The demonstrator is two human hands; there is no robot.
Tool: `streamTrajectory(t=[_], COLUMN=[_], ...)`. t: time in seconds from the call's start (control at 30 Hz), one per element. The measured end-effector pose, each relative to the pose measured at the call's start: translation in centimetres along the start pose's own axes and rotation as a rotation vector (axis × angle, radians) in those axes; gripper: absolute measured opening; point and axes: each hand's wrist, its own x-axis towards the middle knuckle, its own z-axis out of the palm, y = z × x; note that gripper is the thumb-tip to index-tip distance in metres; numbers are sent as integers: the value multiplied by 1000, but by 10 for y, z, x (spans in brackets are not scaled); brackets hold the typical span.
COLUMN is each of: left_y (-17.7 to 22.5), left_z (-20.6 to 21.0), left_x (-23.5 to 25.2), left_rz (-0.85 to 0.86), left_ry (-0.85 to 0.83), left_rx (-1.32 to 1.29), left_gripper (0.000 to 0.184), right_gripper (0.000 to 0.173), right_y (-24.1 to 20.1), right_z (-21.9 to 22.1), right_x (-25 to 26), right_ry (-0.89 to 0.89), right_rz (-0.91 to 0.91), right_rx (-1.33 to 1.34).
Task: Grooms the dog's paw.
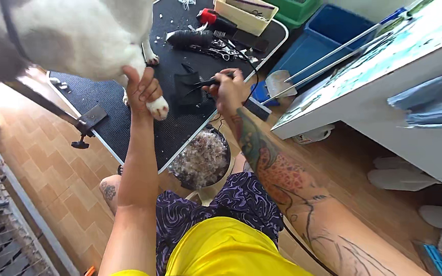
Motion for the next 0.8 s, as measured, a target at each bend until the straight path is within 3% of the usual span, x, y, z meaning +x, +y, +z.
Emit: streamTrajectory(t=[0.13,0.27,0.43,0.63,0.7,0.8], left_y=[33,41,16,29,33,41], left_z=[-9,-12,-16,-9,-9,-5], left_x=[-10,-8,-12,-4,-6,-8], left_rz=[23,42,98,84,74,48], left_ry=[83,243,343,403,448,510], left_rx=[-78,18,1,65,126,278], left_gripper=[69,83,82,78,76,75], right_gripper=[29,34,33,29,29,29], right_y=[33,42,41,24,24,24], right_z=[19,20,9,7,7,1], right_x=[3,28,68,81,80,87], right_ry=[43,133,166,79,17,-110], right_rz=[146,129,66,102,92,-146], right_rx=[126,134,137,135,-1,-607])
